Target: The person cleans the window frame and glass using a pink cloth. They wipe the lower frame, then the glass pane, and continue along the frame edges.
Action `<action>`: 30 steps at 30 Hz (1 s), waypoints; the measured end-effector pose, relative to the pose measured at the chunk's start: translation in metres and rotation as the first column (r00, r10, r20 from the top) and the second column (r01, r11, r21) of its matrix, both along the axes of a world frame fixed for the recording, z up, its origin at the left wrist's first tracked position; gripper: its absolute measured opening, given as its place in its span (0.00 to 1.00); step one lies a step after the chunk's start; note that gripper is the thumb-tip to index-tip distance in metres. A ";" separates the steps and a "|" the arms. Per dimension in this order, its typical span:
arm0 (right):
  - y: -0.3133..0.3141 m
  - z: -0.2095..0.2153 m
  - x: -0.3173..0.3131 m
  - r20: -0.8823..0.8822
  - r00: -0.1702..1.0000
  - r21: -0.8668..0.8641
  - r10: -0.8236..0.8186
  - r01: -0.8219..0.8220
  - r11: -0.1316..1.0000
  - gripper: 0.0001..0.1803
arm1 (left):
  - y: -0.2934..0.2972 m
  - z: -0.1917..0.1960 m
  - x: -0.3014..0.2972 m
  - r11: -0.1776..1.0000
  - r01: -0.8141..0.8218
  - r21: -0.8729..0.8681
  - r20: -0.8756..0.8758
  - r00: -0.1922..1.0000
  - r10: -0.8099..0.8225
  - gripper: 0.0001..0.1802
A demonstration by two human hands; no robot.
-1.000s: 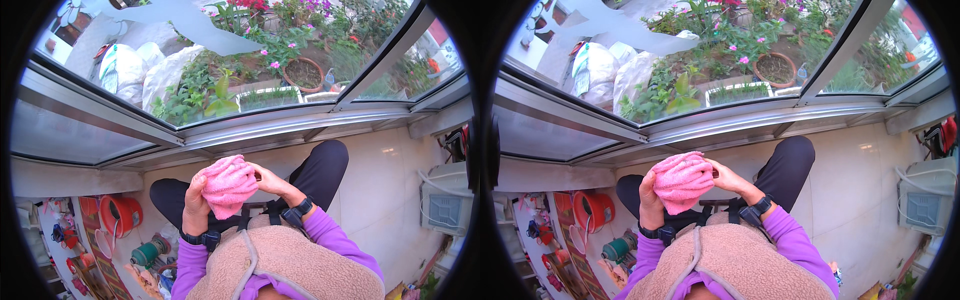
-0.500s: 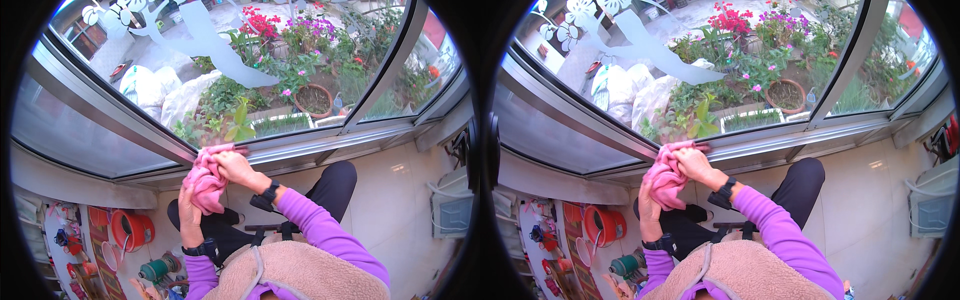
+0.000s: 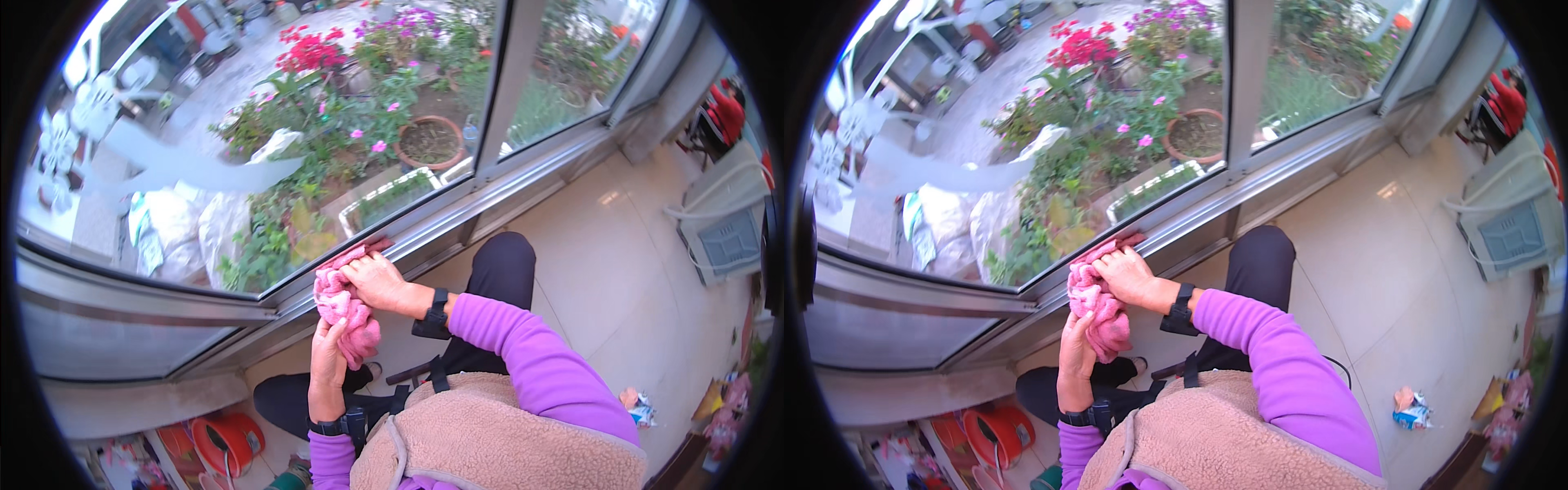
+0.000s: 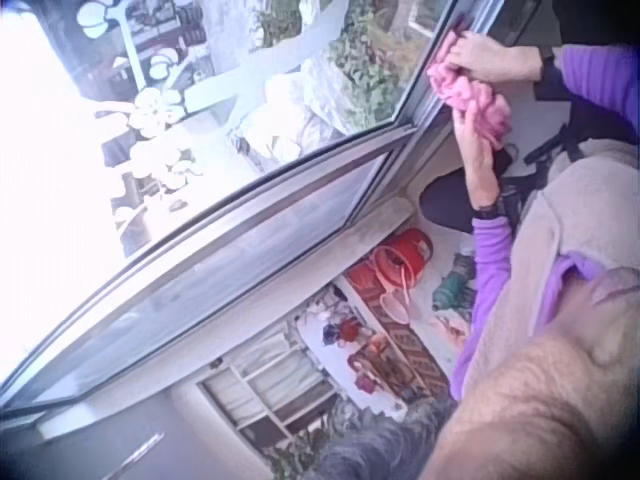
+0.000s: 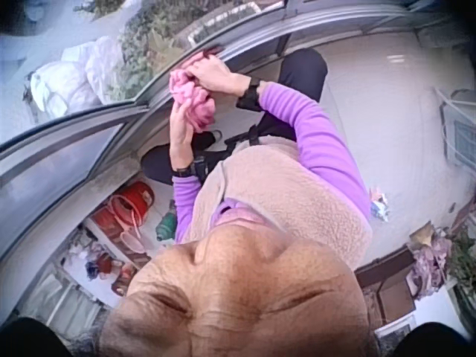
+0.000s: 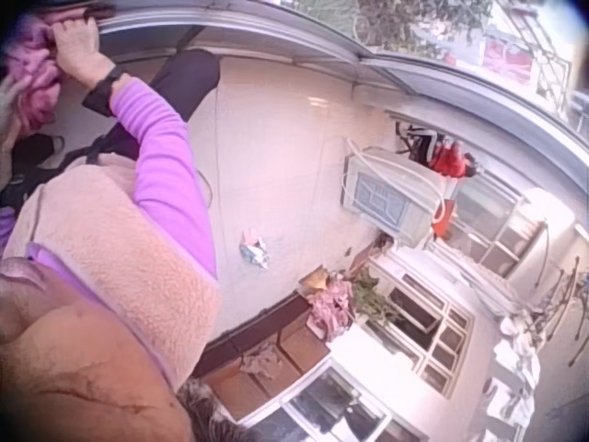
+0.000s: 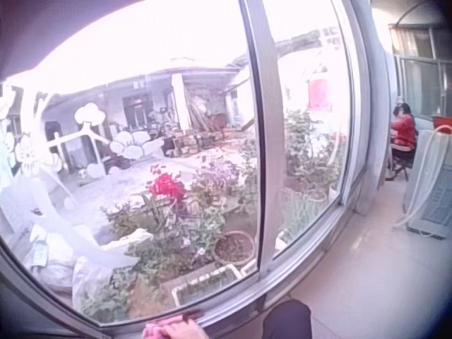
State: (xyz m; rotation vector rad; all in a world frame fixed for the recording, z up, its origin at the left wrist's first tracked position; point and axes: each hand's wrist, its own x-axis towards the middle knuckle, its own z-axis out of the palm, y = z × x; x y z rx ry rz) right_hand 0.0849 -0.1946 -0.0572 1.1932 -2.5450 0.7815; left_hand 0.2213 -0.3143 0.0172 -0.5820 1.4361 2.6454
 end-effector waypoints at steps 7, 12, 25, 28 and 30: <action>0.131 0.010 -0.059 -0.040 0.975 0.073 -0.218 0.221 0.973 0.12 | 0.076 -0.007 -0.062 0.962 0.265 0.068 0.046 0.962 -0.268 0.24; 0.205 0.018 -0.082 0.045 0.913 0.129 -0.405 0.397 0.909 0.13 | 0.115 -0.020 -0.100 0.909 0.365 0.204 0.044 0.924 -0.381 0.23; 0.262 0.067 -0.050 0.666 0.743 -0.607 -0.059 0.587 0.535 0.13 | 0.123 0.039 -0.105 0.940 0.341 -0.014 -0.009 0.940 -0.341 0.28; 0.267 0.058 -0.037 0.775 0.562 -0.628 0.290 0.633 0.452 0.14 | 0.121 0.066 -0.103 0.918 0.298 -0.262 -0.051 0.946 -0.321 0.21; 0.253 0.045 -0.032 0.779 0.564 -0.609 0.273 0.577 0.544 0.15 | 0.120 0.082 -0.105 0.922 0.240 -0.304 -0.090 0.956 -0.278 0.20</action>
